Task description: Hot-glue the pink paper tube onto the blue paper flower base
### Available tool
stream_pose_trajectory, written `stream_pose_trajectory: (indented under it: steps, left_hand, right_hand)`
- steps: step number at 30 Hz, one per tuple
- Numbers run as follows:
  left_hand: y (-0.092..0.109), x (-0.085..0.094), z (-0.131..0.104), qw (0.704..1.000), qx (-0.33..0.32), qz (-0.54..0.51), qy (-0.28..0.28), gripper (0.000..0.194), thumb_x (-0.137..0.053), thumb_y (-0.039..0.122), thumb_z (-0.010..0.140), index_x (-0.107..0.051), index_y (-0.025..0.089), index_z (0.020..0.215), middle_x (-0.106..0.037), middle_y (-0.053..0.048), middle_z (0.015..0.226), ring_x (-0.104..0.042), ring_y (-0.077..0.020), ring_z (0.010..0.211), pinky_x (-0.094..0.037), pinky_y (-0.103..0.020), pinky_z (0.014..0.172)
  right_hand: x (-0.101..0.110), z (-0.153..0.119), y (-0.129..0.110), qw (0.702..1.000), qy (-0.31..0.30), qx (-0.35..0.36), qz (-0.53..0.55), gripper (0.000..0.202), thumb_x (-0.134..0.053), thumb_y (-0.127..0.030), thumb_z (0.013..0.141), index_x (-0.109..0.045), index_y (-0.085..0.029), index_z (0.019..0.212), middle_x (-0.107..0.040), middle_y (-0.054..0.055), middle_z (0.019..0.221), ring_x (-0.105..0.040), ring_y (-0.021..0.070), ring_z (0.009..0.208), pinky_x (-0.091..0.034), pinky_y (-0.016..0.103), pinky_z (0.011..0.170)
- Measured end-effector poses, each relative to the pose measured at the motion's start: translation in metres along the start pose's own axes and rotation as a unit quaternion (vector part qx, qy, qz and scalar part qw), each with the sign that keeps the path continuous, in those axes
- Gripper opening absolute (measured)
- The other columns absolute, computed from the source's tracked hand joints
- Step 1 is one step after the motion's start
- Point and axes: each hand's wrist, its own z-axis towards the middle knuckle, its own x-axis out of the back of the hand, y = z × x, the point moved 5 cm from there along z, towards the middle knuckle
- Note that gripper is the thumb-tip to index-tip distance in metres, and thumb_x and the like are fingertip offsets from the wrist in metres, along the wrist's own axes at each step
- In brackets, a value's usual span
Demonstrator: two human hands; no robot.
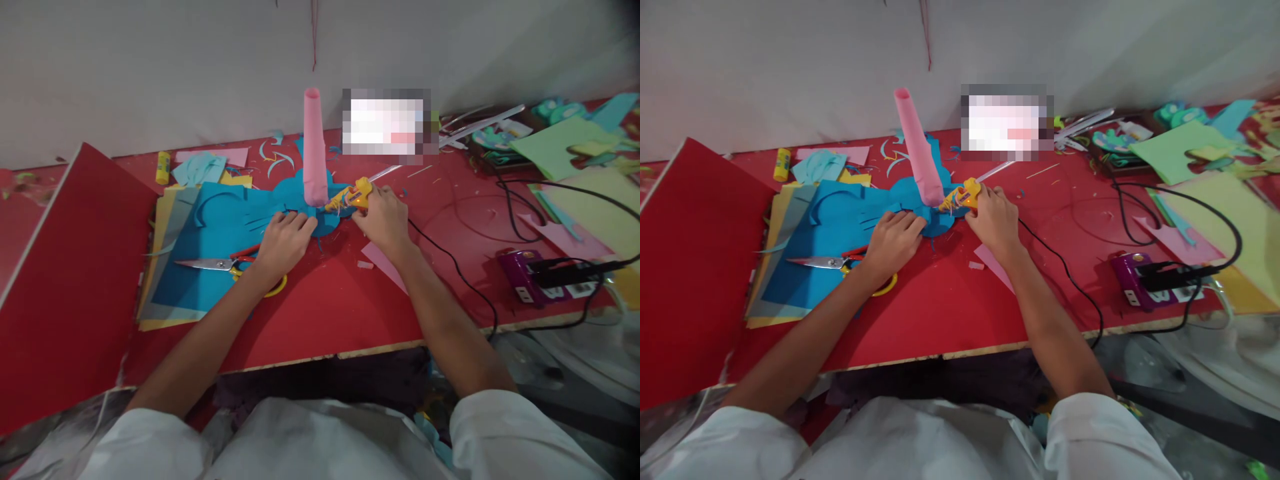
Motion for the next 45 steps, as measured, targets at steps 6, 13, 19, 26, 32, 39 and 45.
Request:
stream_pose_trajectory:
  steps: [6, 13, 19, 26, 32, 39, 45]
  left_hand:
    - [0.002, -0.001, 0.0, 1.0, -0.021, -0.002, -0.003, 0.022, -0.048, 0.014, 0.105, -0.069, 0.019, 0.104, -0.072, -0.012, 0.095, -0.067, -0.0324, 0.097, -0.046, -0.047, 0.085]
    - [0.004, -0.003, -0.002, 0.999, -0.032, -0.018, -0.006, 0.025, -0.046, 0.015, 0.106, -0.071, 0.02, 0.106, -0.073, -0.013, 0.097, -0.068, -0.0324, 0.097, -0.046, -0.047, 0.087]
    - [0.005, -0.006, -0.001, 0.999, -0.041, 0.0, -0.009, 0.024, -0.046, 0.015, 0.106, -0.07, 0.02, 0.105, -0.073, -0.012, 0.097, -0.068, -0.0313, 0.096, -0.045, -0.046, 0.086]
    - [0.007, -0.007, 0.0, 0.998, -0.052, 0.025, -0.019, 0.023, -0.047, 0.014, 0.106, -0.069, 0.018, 0.109, -0.073, -0.012, 0.099, -0.069, -0.0316, 0.095, -0.045, -0.046, 0.086]
    - [0.008, -0.006, 0.0, 0.998, -0.054, 0.025, -0.017, 0.023, -0.047, 0.013, 0.105, -0.069, 0.019, 0.109, -0.073, -0.012, 0.099, -0.069, -0.0309, 0.094, -0.044, -0.046, 0.083]
    - [0.009, -0.002, -0.001, 0.998, -0.065, 0.01, -0.007, 0.022, -0.055, 0.016, 0.102, -0.07, 0.018, 0.118, -0.072, -0.015, 0.116, -0.067, -0.0334, 0.106, -0.045, -0.046, 0.085]
    - [0.009, -0.003, -0.002, 0.997, -0.074, 0.005, -0.004, 0.028, -0.057, 0.018, 0.103, -0.07, 0.017, 0.128, -0.072, -0.014, 0.127, -0.067, -0.0332, 0.113, -0.046, -0.047, 0.088]
  right_hand:
    - [0.005, 0.0, 0.002, 1.0, 0.005, -0.008, -0.01, 0.042, -0.064, -0.022, 0.087, -0.065, -0.014, 0.129, -0.073, 0.019, 0.107, -0.066, 0.038, 0.111, -0.054, 0.044, 0.081]
    - [0.006, 0.001, 0.003, 1.0, 0.01, -0.015, -0.004, 0.036, -0.063, -0.023, 0.089, -0.066, -0.014, 0.124, -0.072, 0.019, 0.107, -0.065, 0.0369, 0.109, -0.053, 0.043, 0.08]
    - [0.008, 0.001, 0.002, 1.0, 0.015, -0.022, 0.005, 0.039, -0.065, -0.027, 0.091, -0.067, -0.014, 0.127, -0.074, 0.018, 0.108, -0.066, 0.0367, 0.11, -0.053, 0.042, 0.081]
    - [0.003, -0.001, -0.008, 1.0, 0.003, 0.0, 0.025, 0.04, -0.066, -0.03, 0.099, -0.063, -0.013, 0.135, -0.075, 0.021, 0.12, -0.065, 0.039, 0.123, -0.055, 0.048, 0.094]
    - [-0.001, -0.002, -0.012, 1.0, -0.007, 0.016, 0.022, 0.039, -0.065, -0.028, 0.098, -0.063, -0.012, 0.134, -0.075, 0.022, 0.124, -0.065, 0.0391, 0.124, -0.055, 0.047, 0.094]
    - [-0.003, -0.002, -0.012, 1.0, -0.015, 0.015, 0.017, 0.041, -0.065, -0.027, 0.098, -0.062, -0.011, 0.136, -0.074, 0.023, 0.127, -0.065, 0.0389, 0.125, -0.055, 0.047, 0.094]
    - [-0.006, -0.001, -0.012, 1.0, -0.015, 0.016, 0.017, 0.041, -0.065, -0.026, 0.097, -0.062, -0.011, 0.135, -0.075, 0.022, 0.125, -0.067, 0.0385, 0.122, -0.056, 0.046, 0.092]
